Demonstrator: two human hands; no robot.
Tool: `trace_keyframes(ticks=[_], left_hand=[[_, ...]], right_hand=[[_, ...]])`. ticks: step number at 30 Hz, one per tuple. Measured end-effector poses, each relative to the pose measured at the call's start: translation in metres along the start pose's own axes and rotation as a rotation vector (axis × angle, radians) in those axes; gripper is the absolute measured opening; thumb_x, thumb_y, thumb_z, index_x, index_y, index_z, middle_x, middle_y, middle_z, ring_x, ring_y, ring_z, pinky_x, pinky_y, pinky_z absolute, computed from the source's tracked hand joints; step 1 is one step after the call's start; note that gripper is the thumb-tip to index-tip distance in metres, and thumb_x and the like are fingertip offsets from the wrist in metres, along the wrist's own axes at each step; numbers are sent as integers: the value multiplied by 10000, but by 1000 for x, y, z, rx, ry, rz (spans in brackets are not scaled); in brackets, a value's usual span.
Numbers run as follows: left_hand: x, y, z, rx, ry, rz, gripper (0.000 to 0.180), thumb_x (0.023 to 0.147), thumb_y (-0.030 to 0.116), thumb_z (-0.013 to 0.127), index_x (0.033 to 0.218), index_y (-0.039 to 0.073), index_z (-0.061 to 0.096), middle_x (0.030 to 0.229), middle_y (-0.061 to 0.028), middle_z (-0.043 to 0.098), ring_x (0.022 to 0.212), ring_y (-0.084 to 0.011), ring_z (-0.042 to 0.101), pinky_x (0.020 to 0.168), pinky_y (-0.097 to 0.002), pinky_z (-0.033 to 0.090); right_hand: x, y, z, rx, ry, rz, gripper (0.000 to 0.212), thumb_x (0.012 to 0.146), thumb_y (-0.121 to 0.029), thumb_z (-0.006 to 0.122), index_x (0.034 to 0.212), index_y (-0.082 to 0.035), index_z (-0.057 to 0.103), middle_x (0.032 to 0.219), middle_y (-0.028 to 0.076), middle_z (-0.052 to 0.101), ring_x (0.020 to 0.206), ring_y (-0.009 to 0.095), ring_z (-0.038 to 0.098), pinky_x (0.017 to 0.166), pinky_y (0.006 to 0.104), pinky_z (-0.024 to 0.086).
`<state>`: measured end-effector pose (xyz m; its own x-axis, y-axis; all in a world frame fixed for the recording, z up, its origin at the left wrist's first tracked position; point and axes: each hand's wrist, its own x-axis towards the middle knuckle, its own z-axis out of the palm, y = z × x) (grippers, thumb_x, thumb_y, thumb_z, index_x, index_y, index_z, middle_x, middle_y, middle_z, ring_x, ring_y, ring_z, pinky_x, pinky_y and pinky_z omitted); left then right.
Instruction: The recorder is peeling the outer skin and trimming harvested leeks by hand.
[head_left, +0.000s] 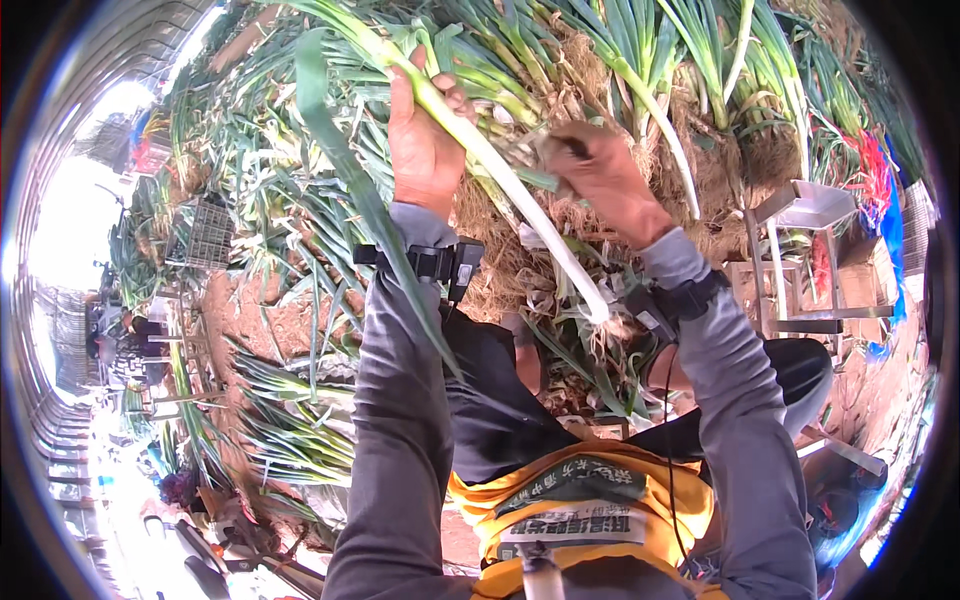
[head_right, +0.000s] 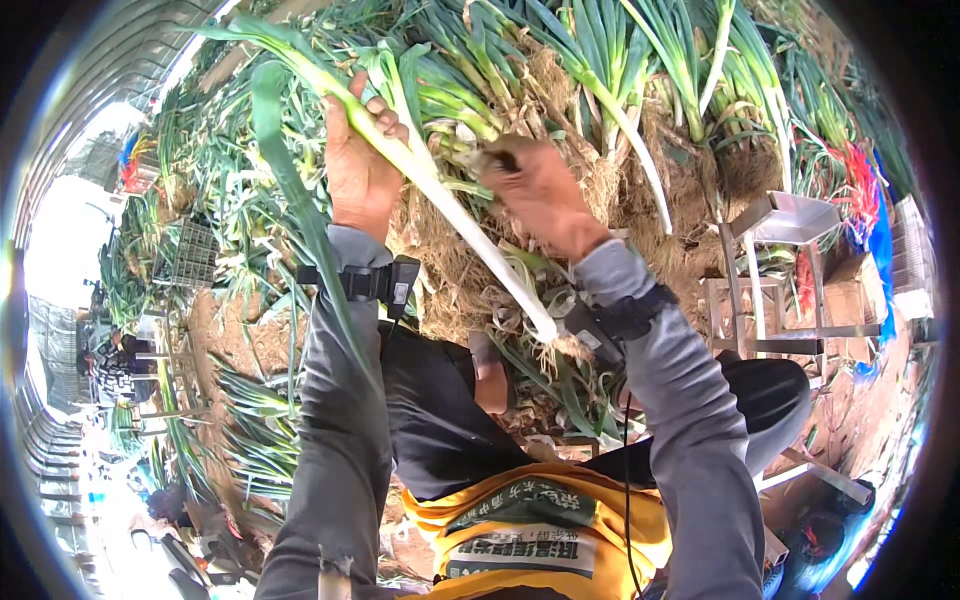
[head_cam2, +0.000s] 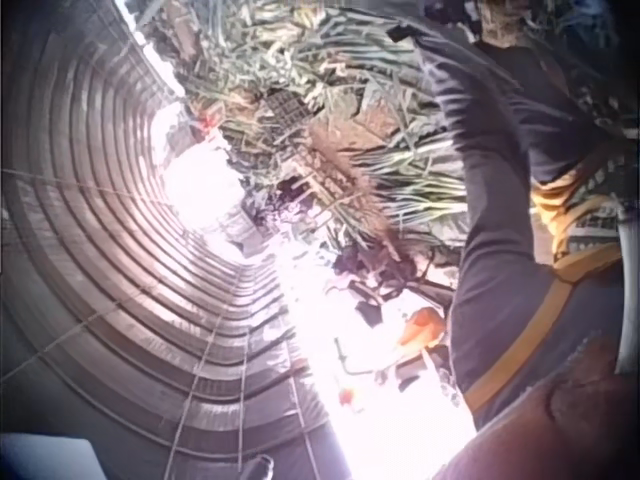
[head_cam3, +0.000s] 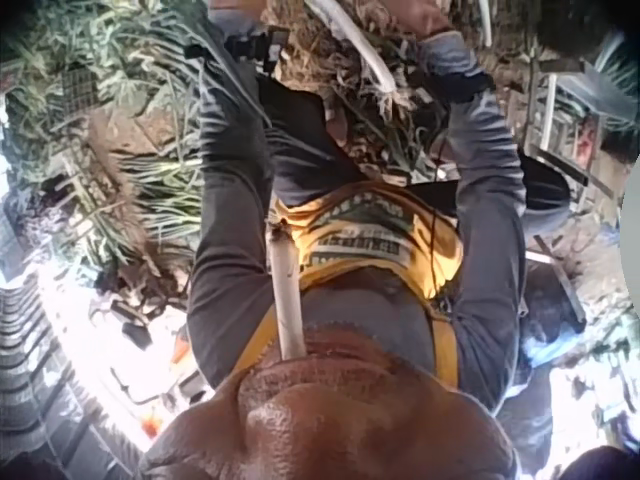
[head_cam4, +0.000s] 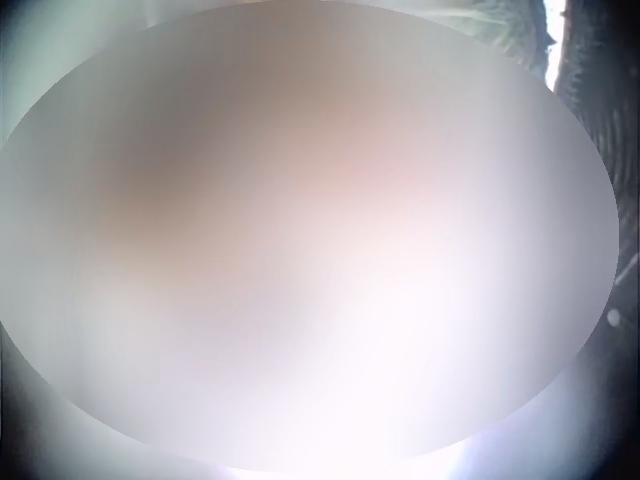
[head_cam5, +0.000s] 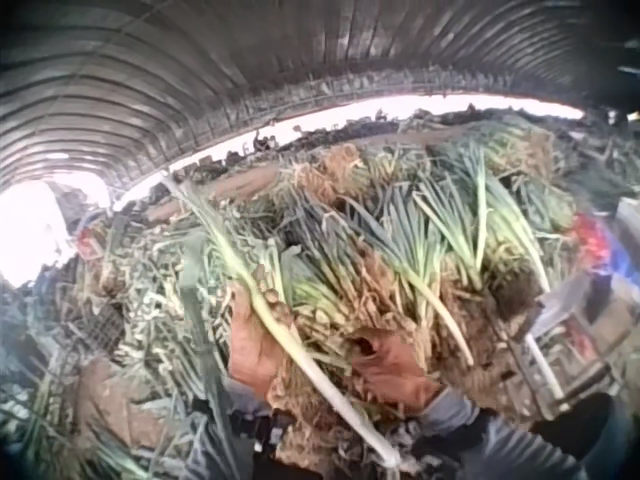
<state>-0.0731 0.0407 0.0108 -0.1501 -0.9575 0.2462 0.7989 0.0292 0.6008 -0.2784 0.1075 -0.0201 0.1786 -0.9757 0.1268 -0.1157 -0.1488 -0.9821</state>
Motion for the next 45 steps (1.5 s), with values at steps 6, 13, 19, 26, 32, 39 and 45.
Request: trace_keyframes(ticks=[6,13,19,26,32,39,45], left_hand=[[3,-11,6,124,45,18,462,980,412,594,1342,139,509,902,-29,569,766,-148,505,731,-314,458],[9,-32,2,36,46,-192,283,1007,312,565,1158,75,532,1026,-125,584,927,-235,532,861,-400,472],[7,-50,-7,64,28,-152,416,980,175,608,1337,4,481,991,-116,550,945,-249,532,958,-434,455],[21,6,-30,207,305,161,169,929,110,684,1051,61,578,945,-45,596,906,-194,577,871,-440,535],[31,4,-60,205,428,267,332,868,124,765,1090,71,524,973,-58,553,884,-199,568,836,-398,549],[16,-10,-23,188,294,284,352,907,209,731,1122,101,474,886,-47,579,692,-161,572,599,-319,504],[-2,-35,5,232,163,91,267,1012,298,530,1190,116,450,963,-88,558,834,-209,540,766,-396,479]], right_hand=[[-9,68,-51,-1199,219,-265,605,874,-104,689,1430,-120,451,1432,166,458,1235,319,548,896,381,573],[4,-5,10,-753,-116,-100,1013,824,-504,716,1477,97,227,1402,367,401,1326,436,435,1119,455,359],[14,58,22,-542,-118,116,686,910,-393,629,1302,117,391,974,268,674,912,380,687,804,469,538],[-150,219,-44,-873,182,248,630,835,-368,750,1316,-37,514,1199,207,616,1017,392,623,858,467,509],[-189,175,-12,-910,-242,80,288,947,-400,577,988,-154,721,731,113,645,719,331,658,647,455,518],[-92,14,15,-309,50,-303,234,898,-31,609,1129,-14,641,960,187,667,808,329,677,716,405,553],[-20,-4,24,-431,305,-420,198,876,-143,657,1015,-1,656,870,204,673,725,376,661,698,451,536]])
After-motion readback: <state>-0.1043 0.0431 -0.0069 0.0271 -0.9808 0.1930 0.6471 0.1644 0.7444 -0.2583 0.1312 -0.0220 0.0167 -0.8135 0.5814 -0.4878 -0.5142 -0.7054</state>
